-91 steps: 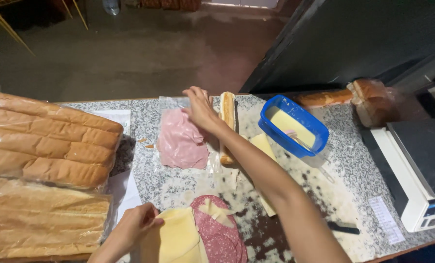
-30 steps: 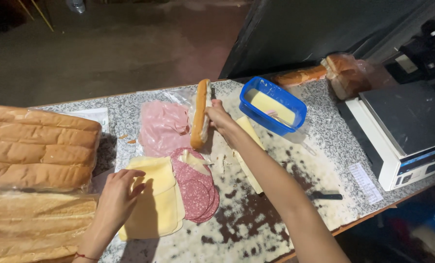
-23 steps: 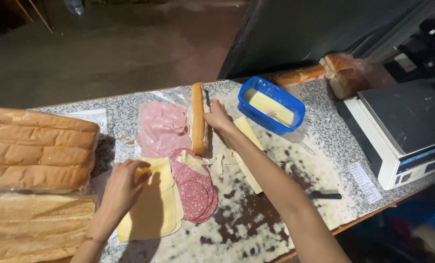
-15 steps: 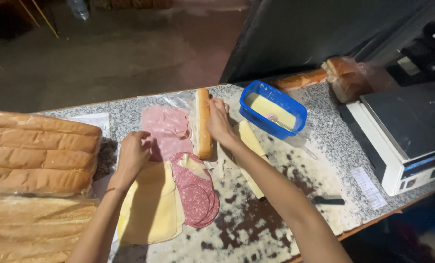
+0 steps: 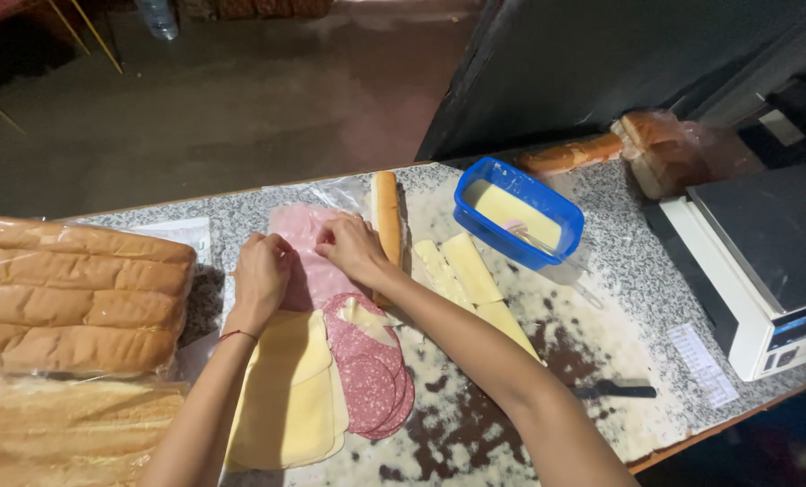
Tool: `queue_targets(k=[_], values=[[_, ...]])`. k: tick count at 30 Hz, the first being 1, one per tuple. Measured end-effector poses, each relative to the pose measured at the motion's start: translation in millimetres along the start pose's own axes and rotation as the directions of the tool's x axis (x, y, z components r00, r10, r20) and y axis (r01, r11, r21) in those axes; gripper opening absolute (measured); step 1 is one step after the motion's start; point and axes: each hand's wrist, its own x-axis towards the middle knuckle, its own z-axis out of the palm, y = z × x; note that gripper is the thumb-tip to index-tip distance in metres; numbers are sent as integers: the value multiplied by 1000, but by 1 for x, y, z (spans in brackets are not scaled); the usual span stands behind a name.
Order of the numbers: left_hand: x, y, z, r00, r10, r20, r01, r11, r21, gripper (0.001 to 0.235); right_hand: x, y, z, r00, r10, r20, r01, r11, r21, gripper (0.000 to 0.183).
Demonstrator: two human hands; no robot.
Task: The person slices a long bread roll lengthwise and spreads a creamy sauce on the inner surfaces using a spoon. They then layer slices of cheese and ham inside the bread roll before closing it.
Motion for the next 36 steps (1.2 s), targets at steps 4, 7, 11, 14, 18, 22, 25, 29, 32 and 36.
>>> queue_targets(k=[4,7,11,14,18,22,25,29,32,36], values=[[8,-20,14,999,36,-30,-39,994,-98,22,-5,-5,4,999,-31,10,29,993,117,12],[11,-26,19,994,113,-6,-113,993,-44,25,-9,-8,-1,999,-32,12,29,981,191,13],[12,-25,12,983,141,116,-149,987,66,31,-20,-16,-14,997,-68,36,59,980,191,16],[25,-46,30,971,209,115,-213,977,22,32,-35,-23,-27,989,-137,58,126,979,158,38],[3,-21,0,972,199,124,-204,978,32,18,-33,-10,-14,988,-135,68,133,991,29,33],[-10,-5,-17,966,162,203,-158,987,-39,40,-38,-4,-11,977,-184,107,176,981,87,9],[-12,-11,-31,923,278,266,-287,958,-4,34,-62,-24,-41,956,-257,144,221,949,226,12],[-40,44,-102,864,373,339,-275,913,-303,18,-65,-31,-73,933,-335,132,238,849,472,19],[-47,28,-94,873,183,452,16,916,-401,15,-78,-31,-93,938,-326,121,203,796,570,18],[-67,71,-109,899,129,418,111,858,-501,11,-79,-10,-100,915,-357,185,60,576,815,19]])
